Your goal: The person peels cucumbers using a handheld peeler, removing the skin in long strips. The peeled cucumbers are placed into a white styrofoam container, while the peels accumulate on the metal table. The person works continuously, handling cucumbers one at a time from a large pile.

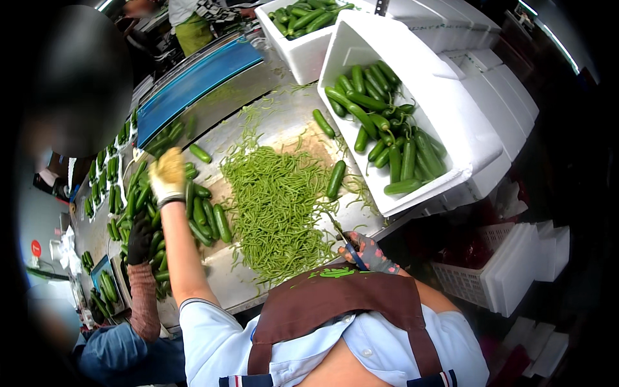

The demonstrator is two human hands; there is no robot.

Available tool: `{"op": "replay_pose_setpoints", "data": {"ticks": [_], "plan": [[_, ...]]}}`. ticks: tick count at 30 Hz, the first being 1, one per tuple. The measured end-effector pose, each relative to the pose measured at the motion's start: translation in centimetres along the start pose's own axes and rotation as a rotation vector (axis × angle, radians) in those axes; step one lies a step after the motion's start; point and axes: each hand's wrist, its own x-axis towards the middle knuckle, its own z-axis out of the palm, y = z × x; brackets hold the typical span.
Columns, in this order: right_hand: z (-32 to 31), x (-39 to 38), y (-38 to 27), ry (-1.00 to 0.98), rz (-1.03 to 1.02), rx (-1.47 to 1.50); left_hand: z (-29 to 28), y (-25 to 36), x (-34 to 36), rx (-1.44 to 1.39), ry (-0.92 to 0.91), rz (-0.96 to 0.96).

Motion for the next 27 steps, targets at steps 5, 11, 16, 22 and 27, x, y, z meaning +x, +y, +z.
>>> {"op": "replay_pose_setpoints", "data": {"ticks": [5,11,16,22,27], "plan": [[-0.4,-1.5,-2.6,0.160,-0.143,-0.244,13.3,-17.1,-9.2,0.952,-0.568,-0.409],[-2.2,-3.3,-3.1,0.147,-0.150,0.053,18.9,-29.5,-16.5,1.477,-1.100,0.093],[-3.4,-3.8,-0.4,0.147,-0.047,0.351,21.3,-31.0,-19.0,1.543,-0.963,0.215],[-4.2,-2.8,3.7,0.171,-0.153,0.155,21.2,-32.2,-20.5,1.235,-1.137,0.444],[-5.4,-2.4,3.2,-0.219,0.054,1.011,21.0,-32.7,-20.5,1.251,-1.072,0.054]]}}
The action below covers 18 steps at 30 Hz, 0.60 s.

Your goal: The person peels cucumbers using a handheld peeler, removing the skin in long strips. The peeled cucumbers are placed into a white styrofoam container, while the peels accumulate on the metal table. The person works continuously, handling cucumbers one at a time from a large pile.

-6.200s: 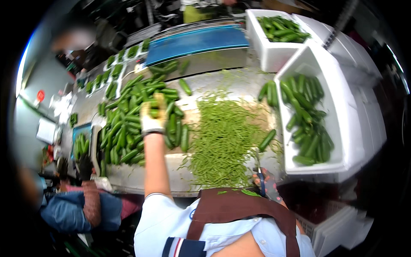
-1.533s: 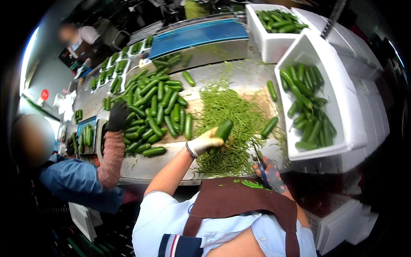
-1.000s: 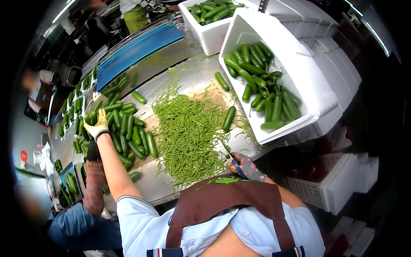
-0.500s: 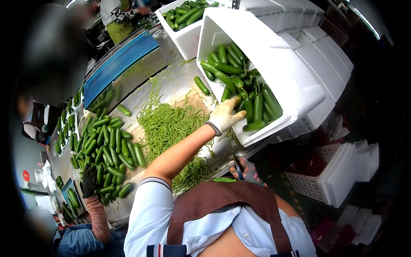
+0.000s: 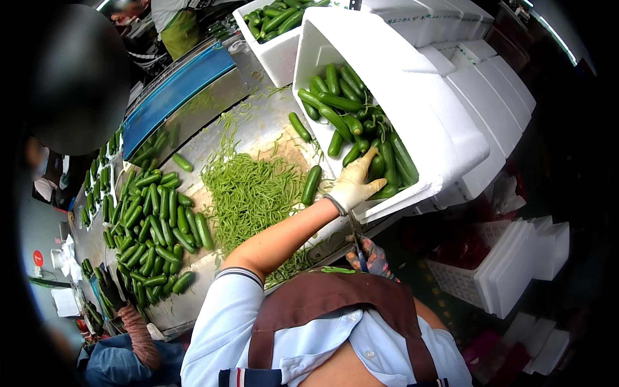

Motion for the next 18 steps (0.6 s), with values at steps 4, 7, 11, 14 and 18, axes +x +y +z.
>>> {"op": "replay_pose_setpoints", "data": {"ticks": [4,7,11,14,18], "plan": [[0.6,0.1,-0.1,-0.024,-0.029,0.046,2.6,-2.8,1.2,-0.346,-0.048,-0.344],[0.8,0.0,-0.2,0.007,-0.030,0.081,2.4,-2.2,2.5,-0.387,-0.023,-0.480],[-1.6,0.0,0.5,-0.070,-0.045,0.019,0.6,2.0,2.9,-0.090,-0.062,-0.525],[-0.8,0.3,0.4,0.082,-0.069,-0.314,2.4,-0.3,3.3,-0.036,0.027,-0.485],[-1.8,0.5,-0.1,-0.202,0.164,0.463,2.7,-0.6,3.1,-0.749,0.018,-0.443]]}}
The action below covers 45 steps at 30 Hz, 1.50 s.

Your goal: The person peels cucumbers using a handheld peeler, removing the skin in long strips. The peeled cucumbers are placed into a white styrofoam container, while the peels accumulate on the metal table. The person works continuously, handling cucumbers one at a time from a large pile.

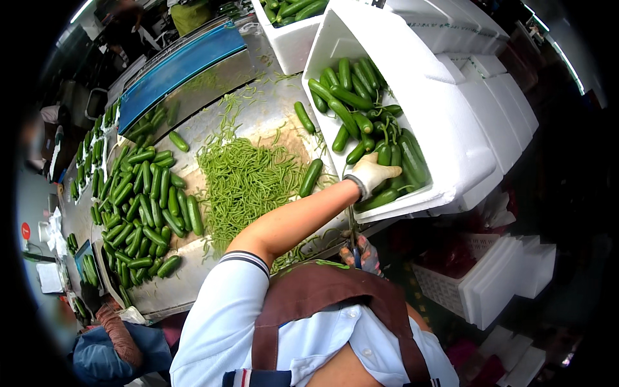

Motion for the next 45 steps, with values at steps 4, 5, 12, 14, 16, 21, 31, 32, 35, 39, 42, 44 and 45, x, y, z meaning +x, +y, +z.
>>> {"op": "replay_pose_setpoints", "data": {"ticks": [4,5,12,14,16,21,31,32,35,39,42,44,45], "plan": [[-0.3,0.9,-2.0,-0.240,0.368,0.109,-4.5,0.5,-1.7,-0.159,-0.130,0.083],[-0.7,0.6,-1.5,-0.215,0.373,0.188,-6.0,1.1,-2.3,-0.163,-0.152,0.030],[2.6,0.9,-0.5,0.130,0.071,-0.240,-12.9,4.5,-9.0,-0.244,-0.343,0.005],[4.3,2.2,-0.6,0.080,0.085,-0.213,-14.0,3.8,-11.0,-0.194,-0.277,-0.031],[5.6,3.0,-0.7,0.172,0.038,-0.297,-14.7,3.7,-12.5,-0.179,-0.338,-0.099],[6.9,3.3,-0.9,0.334,-0.207,-1.485,-14.7,3.6,-15.5,-0.062,-0.331,-0.218],[10.8,3.3,0.8,0.491,-0.201,-1.792,-15.1,2.1,-16.5,0.260,-0.221,-0.301],[11.5,3.5,1.0,0.467,-0.145,-1.890,-15.1,1.9,-16.5,0.314,-0.214,-0.308],[9.5,3.9,2.0,0.376,-0.460,-2.348,-14.5,1.8,-16.5,0.476,-0.188,-0.318],[11.1,4.8,2.4,0.495,-0.279,-2.165,-14.4,1.6,-16.8,0.459,-0.225,-0.337],[11.5,4.9,3.0,0.544,-0.303,-1.853,-14.9,1.4,-17.3,0.269,-0.134,-0.348],[10.3,5.1,3.8,0.509,-0.513,-1.680,-16.1,1.4,-18.0,-0.283,-0.251,-0.313],[10.3,5.3,3.9,0.473,-0.566,-1.700,-16.9,0.7,-18.0,-0.522,-0.192,-0.301]]}}
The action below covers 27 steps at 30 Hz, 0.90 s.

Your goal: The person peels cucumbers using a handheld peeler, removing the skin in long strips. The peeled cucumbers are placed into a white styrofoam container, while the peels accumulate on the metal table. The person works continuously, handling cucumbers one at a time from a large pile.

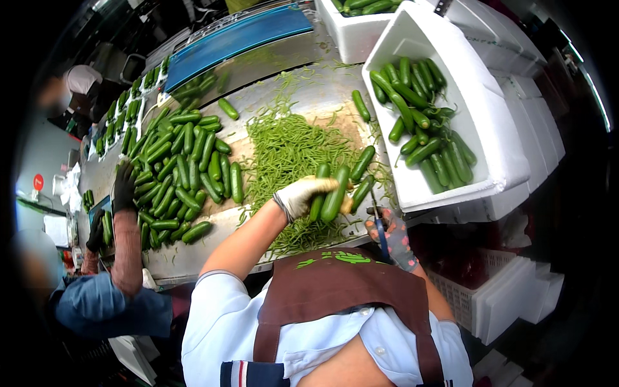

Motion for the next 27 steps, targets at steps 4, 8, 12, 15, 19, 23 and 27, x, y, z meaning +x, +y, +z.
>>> {"op": "replay_pose_setpoints", "data": {"ticks": [4,8,12,15,19,23,27], "plan": [[-0.7,0.6,5.2,-0.294,0.936,1.425,-1.5,0.4,-0.4,-0.472,0.048,0.215],[1.3,0.8,5.5,-0.219,0.979,1.258,-4.5,0.1,-1.5,-0.580,0.087,0.304],[1.5,1.3,8.1,-0.707,1.043,1.490,-5.3,1.3,-4.0,-0.677,0.255,0.418],[1.0,1.1,11.0,-0.858,1.206,1.895,-7.5,3.6,-6.3,-0.681,0.431,0.571],[1.4,0.5,11.3,-0.801,1.067,1.730,-12.6,8.8,-10.7,-0.599,0.694,0.854],[2.2,-0.7,8.7,-0.418,0.865,1.183,-17.6,13.3,-17.3,-0.718,0.483,1.308],[0.9,-0.6,10.4,-0.611,1.198,2.138,-14.7,12.4,-10.8,-0.265,0.579,1.148]]}}
